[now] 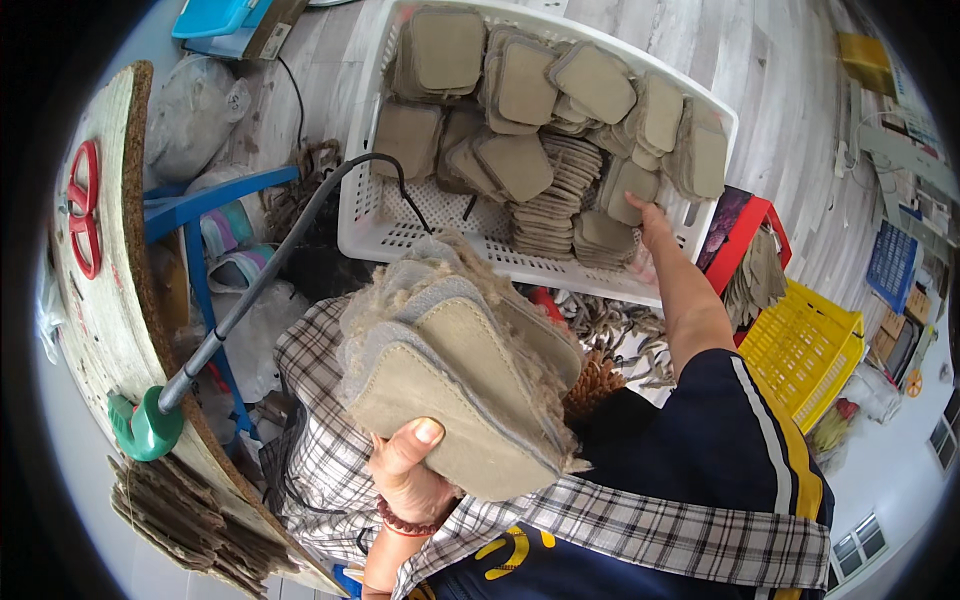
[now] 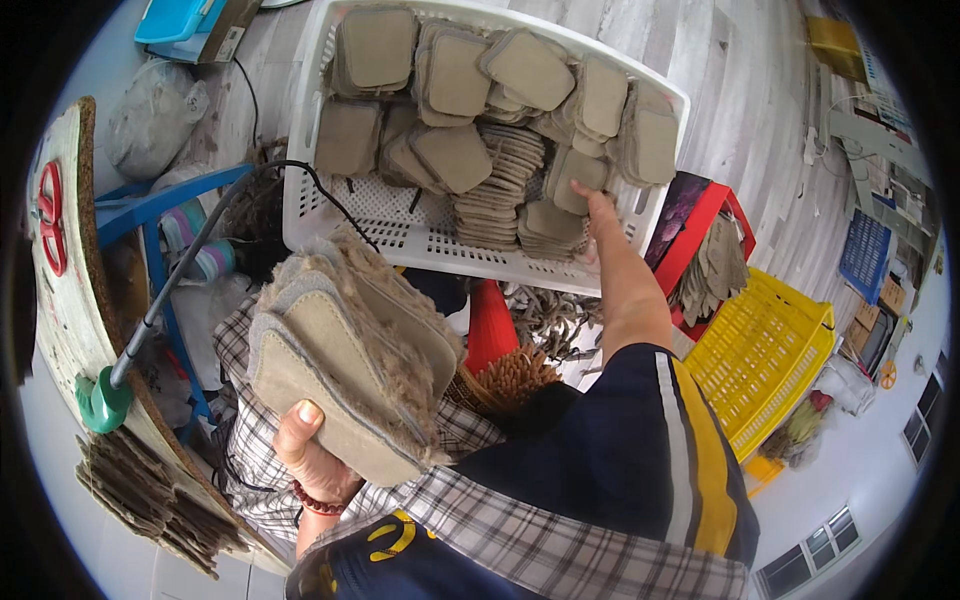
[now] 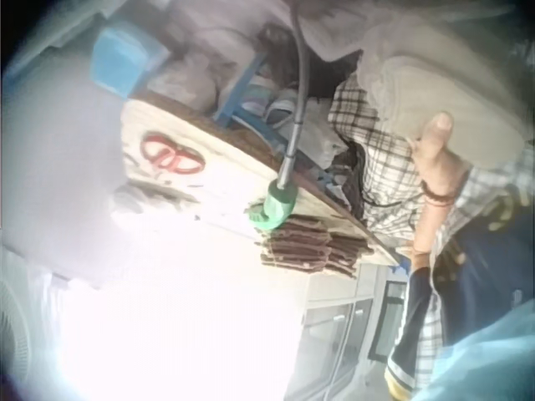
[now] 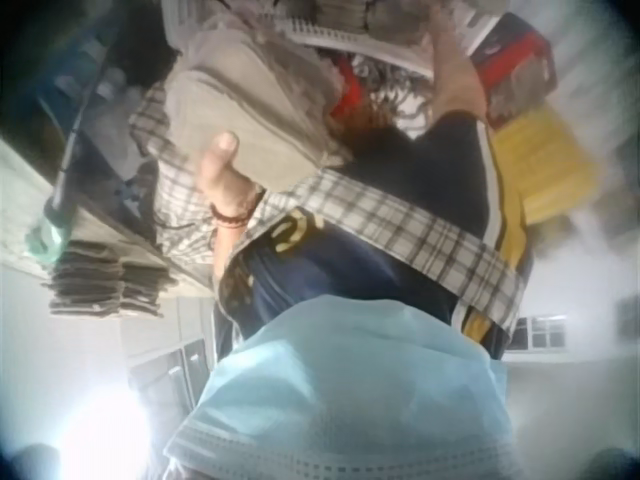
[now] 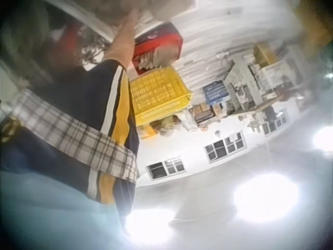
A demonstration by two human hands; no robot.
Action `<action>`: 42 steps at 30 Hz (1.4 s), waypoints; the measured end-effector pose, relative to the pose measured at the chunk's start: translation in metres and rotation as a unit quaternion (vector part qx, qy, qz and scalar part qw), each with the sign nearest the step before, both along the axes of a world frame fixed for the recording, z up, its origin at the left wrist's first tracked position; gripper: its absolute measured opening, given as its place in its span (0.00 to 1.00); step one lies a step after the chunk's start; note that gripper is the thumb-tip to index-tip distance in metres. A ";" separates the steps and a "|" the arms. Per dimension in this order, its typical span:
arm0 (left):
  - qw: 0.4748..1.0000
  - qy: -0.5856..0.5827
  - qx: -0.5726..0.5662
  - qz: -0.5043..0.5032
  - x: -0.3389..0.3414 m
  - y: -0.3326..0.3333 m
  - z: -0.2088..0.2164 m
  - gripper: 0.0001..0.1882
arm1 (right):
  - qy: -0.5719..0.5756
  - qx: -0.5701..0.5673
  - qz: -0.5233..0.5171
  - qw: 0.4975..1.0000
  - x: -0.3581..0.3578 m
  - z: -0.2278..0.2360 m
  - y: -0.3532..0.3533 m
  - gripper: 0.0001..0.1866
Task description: The person retrieves fabric pads from a white basket, stacks them on a table, and uses a green rotary cutter to trim the edges of each pad. The trimmed pads are stacked in piles on the table.
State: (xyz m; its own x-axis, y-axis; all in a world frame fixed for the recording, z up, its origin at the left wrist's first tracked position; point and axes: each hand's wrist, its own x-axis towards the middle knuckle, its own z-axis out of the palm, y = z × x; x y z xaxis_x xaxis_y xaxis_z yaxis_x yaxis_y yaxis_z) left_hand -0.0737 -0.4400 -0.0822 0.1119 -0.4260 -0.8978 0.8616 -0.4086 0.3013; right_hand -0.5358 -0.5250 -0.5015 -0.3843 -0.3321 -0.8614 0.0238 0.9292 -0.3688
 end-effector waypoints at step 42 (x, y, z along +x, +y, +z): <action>0.989 -0.026 -0.148 0.009 0.002 -0.004 -0.014 0.31 | 0.423 -0.034 0.325 0.845 0.074 0.214 0.029 0.41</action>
